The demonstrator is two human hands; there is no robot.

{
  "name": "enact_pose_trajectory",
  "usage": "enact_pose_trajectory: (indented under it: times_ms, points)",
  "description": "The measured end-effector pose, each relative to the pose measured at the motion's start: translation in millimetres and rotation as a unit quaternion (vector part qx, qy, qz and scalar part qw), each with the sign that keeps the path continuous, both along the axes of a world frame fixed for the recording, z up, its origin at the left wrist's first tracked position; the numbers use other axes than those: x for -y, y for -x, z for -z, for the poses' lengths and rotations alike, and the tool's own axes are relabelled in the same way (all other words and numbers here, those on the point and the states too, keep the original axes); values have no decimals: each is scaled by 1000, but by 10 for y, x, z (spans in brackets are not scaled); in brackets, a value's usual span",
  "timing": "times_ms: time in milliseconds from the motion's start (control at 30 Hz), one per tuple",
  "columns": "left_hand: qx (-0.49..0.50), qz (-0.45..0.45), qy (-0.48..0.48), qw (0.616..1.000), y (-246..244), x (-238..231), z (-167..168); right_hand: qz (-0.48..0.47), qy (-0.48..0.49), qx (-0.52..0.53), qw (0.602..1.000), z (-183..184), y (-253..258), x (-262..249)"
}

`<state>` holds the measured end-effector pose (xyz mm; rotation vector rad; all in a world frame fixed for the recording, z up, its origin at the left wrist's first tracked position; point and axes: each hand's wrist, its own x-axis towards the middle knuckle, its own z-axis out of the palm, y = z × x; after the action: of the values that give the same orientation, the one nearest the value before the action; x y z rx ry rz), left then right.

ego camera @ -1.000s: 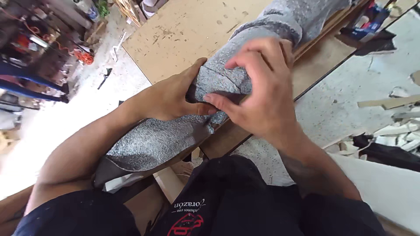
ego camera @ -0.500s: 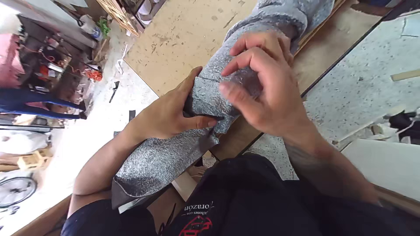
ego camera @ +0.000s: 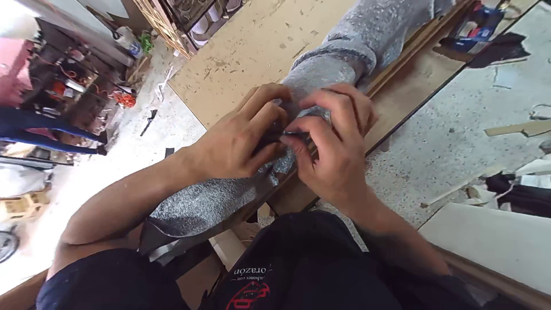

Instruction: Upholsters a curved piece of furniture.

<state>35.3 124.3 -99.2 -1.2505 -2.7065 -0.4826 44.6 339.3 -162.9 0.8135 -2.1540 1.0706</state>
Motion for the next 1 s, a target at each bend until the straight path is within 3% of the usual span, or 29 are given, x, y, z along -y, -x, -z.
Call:
enact_pose_trajectory:
  times_ms: [133, 300, 367, 500, 600, 667, 767, 833, 900, 1000]
  points:
    - [-76, 32, -42, 996, -25, -54, -34, -96, 38, 80, 991, -129, -119, -53]
    - [70, -13, -179, 981, -174, -231, -405, -77, 61, 106, 989, -225, -312, -101]
    - [71, 2, -99, 993, -171, -209, -471, -95, 89, 142, 981, -219, -347, -152]
    - [35, 80, 112, 990, -125, -35, -293, -99, 116, 167, 974, -47, -394, -212]
    - [28, 89, 156, 983, -155, 92, -274, -67, 43, 243, 967, 232, -528, -244]
    - [18, 86, 182, 979, -215, 52, -218, -71, -4, 335, 939, 451, -658, -144]
    - [-12, 115, 239, 964, -258, -126, -183, -105, 113, 399, 904, 655, -841, 145]
    - [-26, 159, 236, 958, -293, -247, -156, -121, 189, 383, 896, 569, -969, 173]
    - [-24, 173, 185, 967, -334, -288, -156, -135, 206, 336, 909, 403, -1002, 64]
    - [15, 87, 89, 992, -362, -328, -246, -105, 110, 253, 955, 200, -891, -209]
